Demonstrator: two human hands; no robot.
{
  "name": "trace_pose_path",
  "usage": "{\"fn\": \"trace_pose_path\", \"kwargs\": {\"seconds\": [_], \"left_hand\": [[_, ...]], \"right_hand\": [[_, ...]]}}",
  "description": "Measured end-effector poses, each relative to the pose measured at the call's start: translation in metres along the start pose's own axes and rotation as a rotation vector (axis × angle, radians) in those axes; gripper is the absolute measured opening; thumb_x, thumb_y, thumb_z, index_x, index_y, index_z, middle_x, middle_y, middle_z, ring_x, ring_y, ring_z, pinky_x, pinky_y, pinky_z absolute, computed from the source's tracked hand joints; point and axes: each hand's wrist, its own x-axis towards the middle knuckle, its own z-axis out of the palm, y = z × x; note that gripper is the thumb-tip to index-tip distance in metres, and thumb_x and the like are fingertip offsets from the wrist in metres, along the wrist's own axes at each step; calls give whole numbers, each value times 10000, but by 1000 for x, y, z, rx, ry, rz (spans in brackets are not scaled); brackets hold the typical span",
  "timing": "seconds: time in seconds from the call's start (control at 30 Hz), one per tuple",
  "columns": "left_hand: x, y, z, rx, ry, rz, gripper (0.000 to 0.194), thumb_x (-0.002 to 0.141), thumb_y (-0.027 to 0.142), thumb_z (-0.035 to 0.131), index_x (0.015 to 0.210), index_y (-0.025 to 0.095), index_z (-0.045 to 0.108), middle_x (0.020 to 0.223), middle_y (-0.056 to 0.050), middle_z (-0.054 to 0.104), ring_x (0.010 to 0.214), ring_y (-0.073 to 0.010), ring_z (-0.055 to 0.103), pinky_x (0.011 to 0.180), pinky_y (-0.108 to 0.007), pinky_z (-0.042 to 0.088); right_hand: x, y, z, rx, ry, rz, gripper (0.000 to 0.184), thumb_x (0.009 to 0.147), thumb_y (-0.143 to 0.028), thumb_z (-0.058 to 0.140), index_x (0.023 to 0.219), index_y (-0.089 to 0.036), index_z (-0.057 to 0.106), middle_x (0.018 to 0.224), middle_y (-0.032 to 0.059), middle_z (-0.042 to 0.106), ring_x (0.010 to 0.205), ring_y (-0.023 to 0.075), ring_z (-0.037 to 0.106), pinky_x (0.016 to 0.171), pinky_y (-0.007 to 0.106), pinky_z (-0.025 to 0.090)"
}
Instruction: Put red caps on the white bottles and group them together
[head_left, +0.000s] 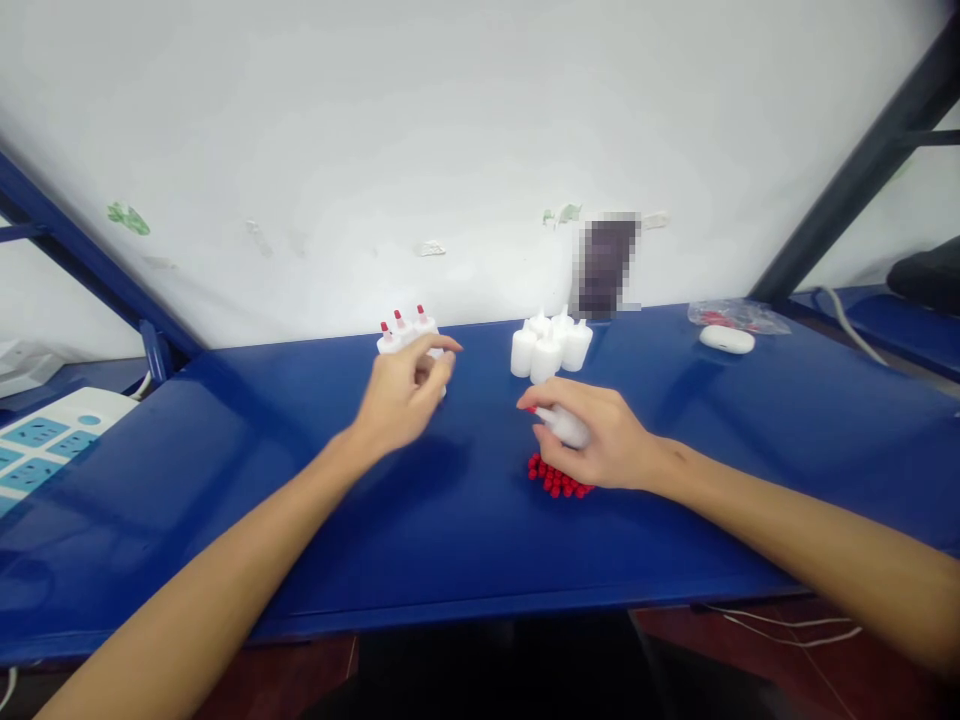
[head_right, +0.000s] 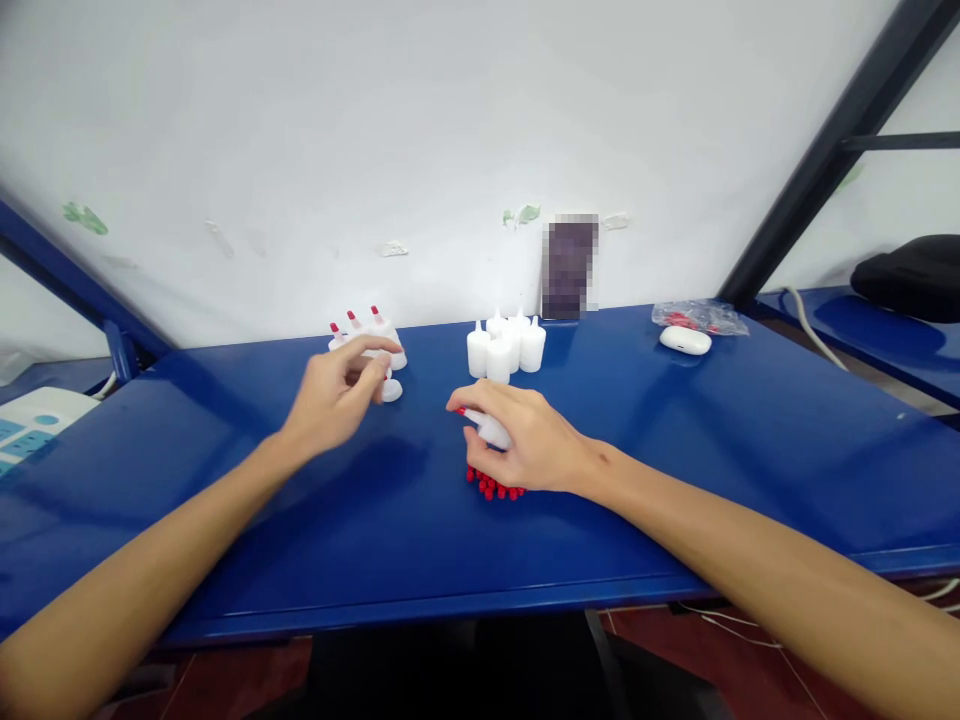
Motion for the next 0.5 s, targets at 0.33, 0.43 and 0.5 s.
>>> {"fn": "trace_pose_path", "kwargs": {"seconds": [0.33,0.43,0.5], "left_hand": [[10,-38,-11,959,-189,-60,471,968,341,369,1404,227,506,952,-155,721,837,-340,699,697,-379,489],[10,-40,-8,953,-199,-54,427,960,319,380,1337,233,560,959,-148,724,841,-337,697,672,-358,477],[11,-40,-8,917,-192,-47,385,962,320,382,1263,233,605,933,-133,725,830,-330,693,646,-339,458]], "right_hand": [[-2,4,0,1,-10,14,244,835,-149,563,1071,-207,580,955,37,720,738,152,676,678,272,558],[-2,5,-2,-8,8,22,238,836,-152,566,1067,-204,583,938,36,721,744,155,677,688,276,559],[-1,7,-2,-12,17,28,243,834,-152,570,1071,-199,587,938,38,723,759,159,682,703,278,561]]}}
